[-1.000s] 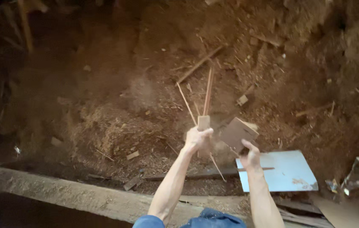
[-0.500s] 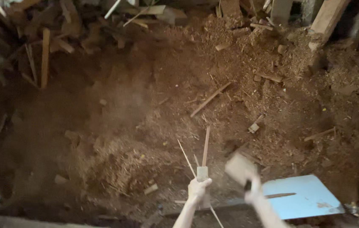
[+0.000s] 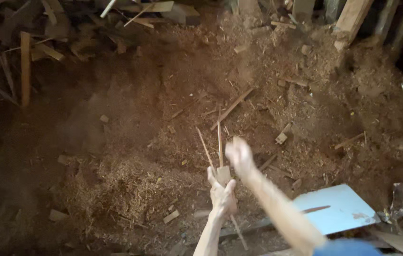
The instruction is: The person uses a shovel to clear wood chips and debris from a cluttered floor area. They also pick up and move small pieces of wood and a long wooden beam by hand to tidy the space.
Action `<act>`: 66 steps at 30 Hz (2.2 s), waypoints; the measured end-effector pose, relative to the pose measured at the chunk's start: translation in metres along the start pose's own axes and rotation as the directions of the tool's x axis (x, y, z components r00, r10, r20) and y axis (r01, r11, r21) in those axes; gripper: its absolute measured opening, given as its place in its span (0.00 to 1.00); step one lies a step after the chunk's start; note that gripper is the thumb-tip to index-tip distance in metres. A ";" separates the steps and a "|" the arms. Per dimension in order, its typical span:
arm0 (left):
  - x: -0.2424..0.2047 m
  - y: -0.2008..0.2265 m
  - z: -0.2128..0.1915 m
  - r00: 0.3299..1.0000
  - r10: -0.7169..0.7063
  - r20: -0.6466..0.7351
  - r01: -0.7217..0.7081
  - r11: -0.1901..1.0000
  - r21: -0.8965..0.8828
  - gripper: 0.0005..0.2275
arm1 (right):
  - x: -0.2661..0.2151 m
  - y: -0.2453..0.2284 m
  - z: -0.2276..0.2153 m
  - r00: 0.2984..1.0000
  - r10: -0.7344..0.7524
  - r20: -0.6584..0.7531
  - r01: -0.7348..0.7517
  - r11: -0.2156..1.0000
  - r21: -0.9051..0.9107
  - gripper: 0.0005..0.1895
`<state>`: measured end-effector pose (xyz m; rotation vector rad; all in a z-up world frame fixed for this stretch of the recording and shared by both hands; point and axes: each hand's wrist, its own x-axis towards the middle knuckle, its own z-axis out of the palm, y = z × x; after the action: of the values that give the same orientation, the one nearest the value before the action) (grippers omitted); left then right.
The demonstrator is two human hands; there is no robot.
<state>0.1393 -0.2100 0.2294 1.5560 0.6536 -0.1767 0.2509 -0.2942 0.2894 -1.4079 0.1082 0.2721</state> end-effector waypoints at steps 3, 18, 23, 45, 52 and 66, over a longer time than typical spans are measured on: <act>-0.010 -0.005 0.005 0.987 -0.072 0.144 0.030 0.960 0.278 0.42 | -0.074 0.098 -0.041 0.964 0.254 0.085 -0.257 0.966 0.024 0.38; -0.086 -0.079 0.013 0.764 0.622 0.172 -0.629 0.657 0.415 0.25 | -0.096 0.153 -0.154 0.805 0.545 -0.235 -0.492 0.834 0.249 0.04; -0.077 -0.067 -0.042 0.842 0.464 -0.276 -0.333 0.849 0.411 0.21 | 0.093 -0.085 -0.092 0.969 -0.141 0.200 0.163 0.982 -0.096 0.25; -0.138 -0.202 0.027 0.982 0.187 -0.026 -0.146 0.842 0.520 0.16 | -0.234 0.176 -0.235 0.909 0.412 0.059 -0.149 0.455 -0.878 0.20; -0.143 -0.207 -0.028 0.955 0.188 -0.231 -0.111 0.945 0.309 0.21 | -0.229 0.177 -0.205 0.944 0.316 0.097 -0.005 0.307 -0.952 0.27; -0.049 -0.309 -0.439 0.405 0.419 -0.813 0.149 0.847 0.511 0.15 | -0.218 0.285 0.173 0.509 0.004 0.861 0.853 0.129 -0.505 0.28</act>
<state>-0.1761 0.1819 0.0356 2.2084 1.4217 0.8077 -0.0457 -0.1123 0.0958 -2.3232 -1.4992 0.2982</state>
